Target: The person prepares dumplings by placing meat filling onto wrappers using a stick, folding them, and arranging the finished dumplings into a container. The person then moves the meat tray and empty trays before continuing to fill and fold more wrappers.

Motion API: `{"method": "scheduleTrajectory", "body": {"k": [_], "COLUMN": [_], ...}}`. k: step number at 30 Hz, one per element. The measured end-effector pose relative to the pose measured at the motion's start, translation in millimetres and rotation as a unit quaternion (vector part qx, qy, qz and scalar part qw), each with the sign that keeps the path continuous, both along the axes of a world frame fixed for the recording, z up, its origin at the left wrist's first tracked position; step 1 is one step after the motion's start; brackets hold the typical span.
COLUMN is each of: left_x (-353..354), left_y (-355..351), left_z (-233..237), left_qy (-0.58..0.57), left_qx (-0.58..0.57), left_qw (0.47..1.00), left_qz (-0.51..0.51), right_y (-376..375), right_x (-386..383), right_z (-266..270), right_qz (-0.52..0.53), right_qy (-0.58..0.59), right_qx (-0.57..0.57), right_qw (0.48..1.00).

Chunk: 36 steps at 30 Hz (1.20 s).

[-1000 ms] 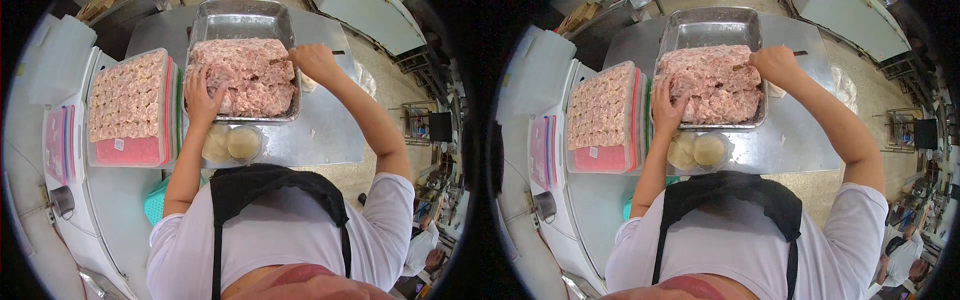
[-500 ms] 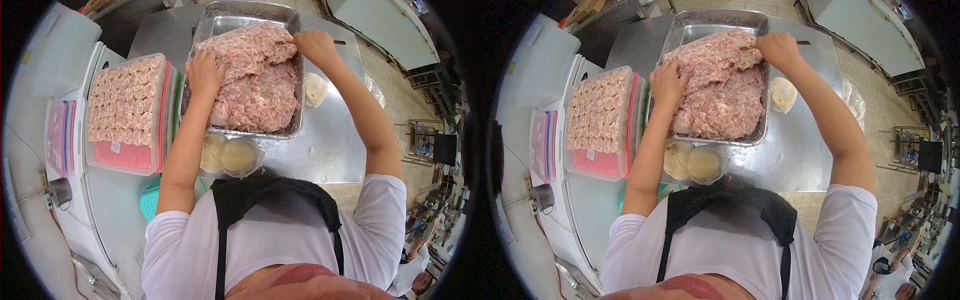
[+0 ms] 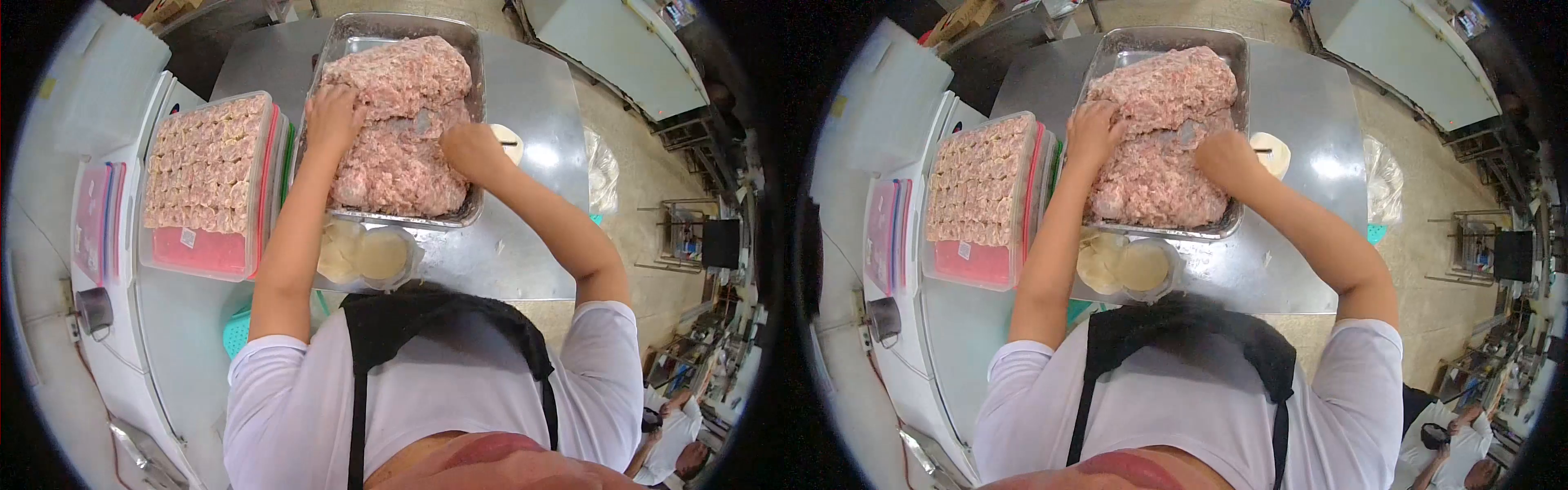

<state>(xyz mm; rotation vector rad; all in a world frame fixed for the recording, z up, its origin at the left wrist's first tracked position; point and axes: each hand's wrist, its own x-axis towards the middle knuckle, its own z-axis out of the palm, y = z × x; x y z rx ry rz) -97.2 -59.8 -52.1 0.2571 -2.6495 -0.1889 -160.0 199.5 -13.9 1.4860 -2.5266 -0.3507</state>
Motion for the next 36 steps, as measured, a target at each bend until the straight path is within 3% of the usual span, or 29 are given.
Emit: {"method": "scheduleTrajectory", "body": {"k": [2,6,9,11,15,18,19,22,24,27,30,32,33,36], "left_x": [35,87,101,102,108,110,109,107,107,110,112,112,112,109], "left_y": [5,8,13,16,13,8,6,2,1,4,4,2,2,2], "left_z": [7,4,-4,-3,-5,-6,-8,-11,-11,-12,-12,-14,-15,-15], "left_qy": [0.007,0.093,0.104,0.122,0.132,0.166,0.147,0.129,0.126,0.164,0.141,0.182,0.184,0.200], "left_qx": [0.098,0.110,0.175,0.160,0.137,0.216,0.263,0.302,0.296,0.234,0.239,0.223,0.226,0.246], "left_qw": [0.992,0.986,0.978,0.973,0.977,0.959,0.951,0.943,0.945,0.956,0.958,0.954,0.953,0.946], "left_qz": [-0.077,-0.080,-0.043,-0.108,-0.092,-0.083,-0.068,-0.056,-0.064,-0.068,-0.070,-0.082,-0.081,-0.071], "right_y": [6,15,2,-11,-14,-14,-14,-21,-8,-4,10,-9,-3,-22], "right_x": [-5,-70,-122,-139,-101,-24,1,48,13,-29,-62,-15,-4,45], "right_z": [11,79,62,26,10,8,-14,14,17,64,25,7,-16,-15], "right_qz": [0.010,-0.007,-0.034,-0.040,-0.042,-0.078,-0.047,0.004,-0.012,-0.058,-0.069,-0.147,-0.072,-0.084], "right_qy": [0.039,0.163,0.168,0.145,0.078,-0.093,-0.064,-0.054,-0.007,0.068,0.065,-0.026,-0.037,-0.068], "right_qx": [0.030,0.027,0.041,0.083,0.121,0.069,0.104,0.034,0.079,0.089,0.096,0.066,0.021,0.026], "right_qw": [0.999,0.986,0.984,0.985,0.989,0.990,0.991,0.998,0.997,0.992,0.991,0.987,0.997,0.994]}}
